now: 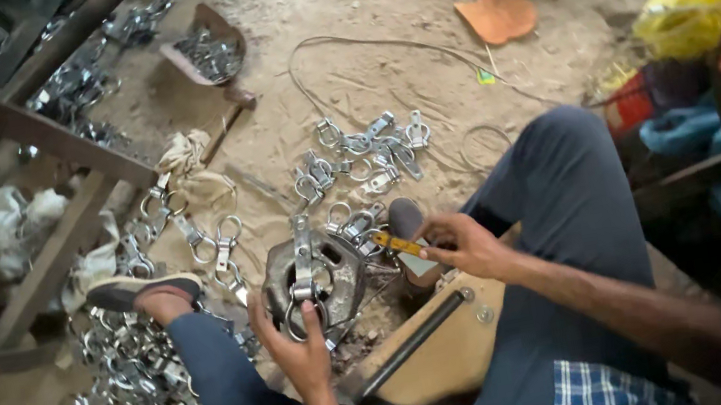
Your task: The person uses a hammer and a screwdriver to assemble metal snap hooks on a metal jig. They place components into the jig, insert small pins or springs, and hammer the assembly into place.
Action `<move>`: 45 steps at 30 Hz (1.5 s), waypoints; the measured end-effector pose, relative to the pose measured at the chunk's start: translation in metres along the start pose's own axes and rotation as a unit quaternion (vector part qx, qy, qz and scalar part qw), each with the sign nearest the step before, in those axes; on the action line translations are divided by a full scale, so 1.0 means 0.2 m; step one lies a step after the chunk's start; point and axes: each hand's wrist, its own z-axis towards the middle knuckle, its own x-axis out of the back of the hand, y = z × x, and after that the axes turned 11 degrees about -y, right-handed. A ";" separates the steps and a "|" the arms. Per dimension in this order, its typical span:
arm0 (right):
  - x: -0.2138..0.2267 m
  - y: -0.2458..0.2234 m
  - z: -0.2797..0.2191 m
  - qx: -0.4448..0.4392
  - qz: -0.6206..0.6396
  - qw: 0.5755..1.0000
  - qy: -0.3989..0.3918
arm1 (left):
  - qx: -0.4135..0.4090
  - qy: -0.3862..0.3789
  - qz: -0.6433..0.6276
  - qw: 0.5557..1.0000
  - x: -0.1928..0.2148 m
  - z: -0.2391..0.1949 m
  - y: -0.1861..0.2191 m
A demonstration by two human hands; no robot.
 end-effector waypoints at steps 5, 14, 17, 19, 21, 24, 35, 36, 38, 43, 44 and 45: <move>-0.02 0.02 0.01 0.034 -0.021 0.999 0.008 | 0.056 -0.011 -0.048 0.997 0.04 0.01 -0.10; 0.07 0.20 0.01 0.029 0.004 0.997 0.067 | 0.107 0.022 -0.103 0.989 -0.07 -0.03 -0.15; 0.16 0.21 0.02 0.032 0.019 0.997 0.066 | 0.183 0.110 -0.147 0.966 -0.11 -0.07 -0.07; 0.21 0.28 0.03 -0.007 0.079 0.995 0.060 | 0.211 0.172 -0.205 0.940 -0.19 -0.11 -0.01; 0.21 0.27 0.03 -0.032 0.118 0.992 0.037 | 0.232 0.214 -0.299 0.901 -0.23 -0.15 0.09; 0.21 0.21 0.05 -0.051 0.151 0.987 -0.010 | 0.301 0.234 -0.299 0.875 -0.25 -0.21 0.25; 0.07 0.00 0.29 -0.068 0.138 0.982 -0.110 | 0.214 0.219 -0.274 0.912 -0.42 -0.24 0.21; 0.04 -0.01 0.33 -0.050 0.157 0.980 -0.109 | 0.205 0.213 -0.280 0.913 -0.43 -0.24 0.19; -0.03 -0.05 0.42 -0.015 0.194 0.975 -0.106 | 0.192 0.215 -0.265 0.920 -0.45 -0.23 0.16; -0.15 -0.03 0.67 -0.013 0.079 0.995 -0.058 | 0.144 0.213 -0.272 0.927 -0.50 -0.24 0.09; -0.17 -0.01 0.71 -0.017 0.098 0.994 -0.049 | 0.134 0.217 -0.264 0.930 -0.50 -0.23 0.07; -0.20 0.01 0.75 -0.020 0.117 0.992 -0.039 | 0.124 0.220 -0.256 0.933 -0.50 -0.22 0.05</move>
